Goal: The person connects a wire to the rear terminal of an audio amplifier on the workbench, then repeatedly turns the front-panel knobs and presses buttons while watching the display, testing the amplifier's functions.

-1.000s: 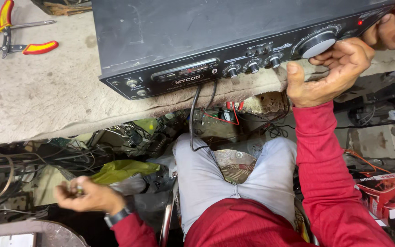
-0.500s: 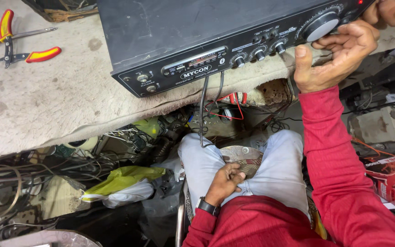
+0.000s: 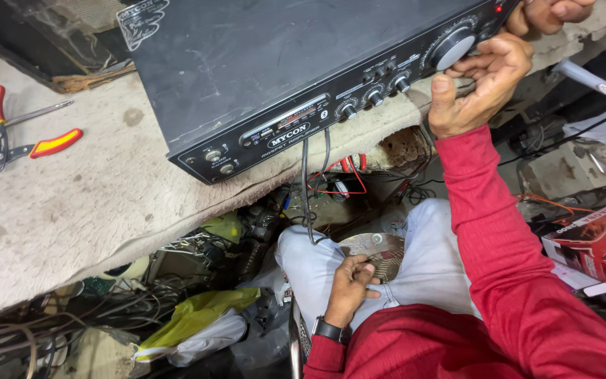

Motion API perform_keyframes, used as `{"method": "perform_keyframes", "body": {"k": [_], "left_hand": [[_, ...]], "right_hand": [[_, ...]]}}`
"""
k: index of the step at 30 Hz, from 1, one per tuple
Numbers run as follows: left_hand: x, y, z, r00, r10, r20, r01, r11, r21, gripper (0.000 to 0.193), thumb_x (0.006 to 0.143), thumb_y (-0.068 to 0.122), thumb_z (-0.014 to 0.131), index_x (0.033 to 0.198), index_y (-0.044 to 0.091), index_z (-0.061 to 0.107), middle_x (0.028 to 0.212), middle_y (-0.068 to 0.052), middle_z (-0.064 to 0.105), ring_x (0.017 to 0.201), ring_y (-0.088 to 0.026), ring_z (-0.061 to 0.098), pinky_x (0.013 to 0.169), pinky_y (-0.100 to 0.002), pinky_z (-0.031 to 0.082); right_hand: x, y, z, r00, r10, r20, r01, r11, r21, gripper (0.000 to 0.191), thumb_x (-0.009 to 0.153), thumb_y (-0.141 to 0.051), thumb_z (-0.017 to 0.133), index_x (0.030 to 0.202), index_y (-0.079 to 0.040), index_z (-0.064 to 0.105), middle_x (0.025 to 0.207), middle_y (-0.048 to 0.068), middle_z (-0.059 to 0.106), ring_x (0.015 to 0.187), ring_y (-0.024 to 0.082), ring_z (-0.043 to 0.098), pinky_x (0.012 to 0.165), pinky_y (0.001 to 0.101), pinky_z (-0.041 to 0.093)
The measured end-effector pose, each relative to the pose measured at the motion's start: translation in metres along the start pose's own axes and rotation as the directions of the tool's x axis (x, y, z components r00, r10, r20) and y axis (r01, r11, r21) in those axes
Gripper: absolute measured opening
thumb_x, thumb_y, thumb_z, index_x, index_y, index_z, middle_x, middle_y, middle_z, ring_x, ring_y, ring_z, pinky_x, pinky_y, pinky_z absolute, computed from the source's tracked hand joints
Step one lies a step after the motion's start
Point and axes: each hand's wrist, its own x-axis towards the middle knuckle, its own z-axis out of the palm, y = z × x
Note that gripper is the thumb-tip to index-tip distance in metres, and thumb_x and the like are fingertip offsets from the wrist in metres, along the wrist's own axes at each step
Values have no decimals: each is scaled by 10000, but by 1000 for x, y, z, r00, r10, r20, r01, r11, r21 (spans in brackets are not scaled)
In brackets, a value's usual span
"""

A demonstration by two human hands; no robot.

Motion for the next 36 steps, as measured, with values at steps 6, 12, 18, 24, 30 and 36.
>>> {"method": "perform_keyframes", "body": {"k": [6, 12, 18, 24, 30, 36], "left_hand": [[-1, 7, -7, 998, -54, -18, 53, 996, -69, 420, 989, 128, 594, 1356, -56, 506, 1158, -147, 646, 861, -198, 711, 626, -315, 660], [5, 15, -3, 996, -86, -30, 85, 995, -52, 427, 988, 141, 597, 1362, -49, 515, 1145, -175, 646, 872, -208, 728, 623, -328, 665], [5, 12, -4, 997, -66, -35, 63, 995, -75, 406, 996, 132, 586, 1349, -55, 512, 1161, -162, 641, 858, -204, 716, 617, -321, 661], [6, 9, -6, 999, -44, -9, 43, 996, -76, 398, 1007, 139, 582, 1342, -65, 514, 1157, -173, 638, 854, -197, 712, 622, -319, 660], [6, 8, -9, 999, -45, -7, 44, 994, -104, 432, 1003, 145, 591, 1362, -73, 489, 1157, -174, 647, 854, -191, 714, 621, -315, 660], [7, 7, -12, 999, -41, -3, 41, 993, -115, 430, 1004, 145, 594, 1362, -70, 492, 1157, -169, 644, 847, -190, 710, 614, -314, 656]], "right_hand": [[0, -4, 4, 1000, -4, -21, 3, 999, -45, 797, 956, -638, 772, 1366, -50, 424, 1293, 72, 467, 826, 141, 620, 713, 239, 502], [7, -6, 9, 999, -7, -40, 7, 1000, 12, 862, 949, -652, 767, 1415, -35, 387, 1254, 85, 447, 834, 142, 596, 732, 232, 552], [2, 7, 2, 1000, -26, -6, 25, 996, -81, 869, 960, -638, 769, 1438, -37, 361, 1277, 99, 474, 851, 140, 602, 760, 244, 530], [-1, 27, 0, 998, -54, -11, 51, 984, -173, 930, 905, -613, 865, 1436, -37, 361, 1267, 113, 460, 882, 203, 627, 730, 259, 600], [-6, 25, 0, 1000, -28, 13, 29, 991, -134, 966, 883, -641, 895, 1446, -62, 365, 1273, 104, 448, 798, 167, 622, 710, 252, 561], [-6, 24, 1, 1000, -1, -2, 0, 983, -182, 1003, 859, -678, 872, 1460, -62, 358, 1236, 101, 500, 792, 149, 628, 719, 251, 553]]}}
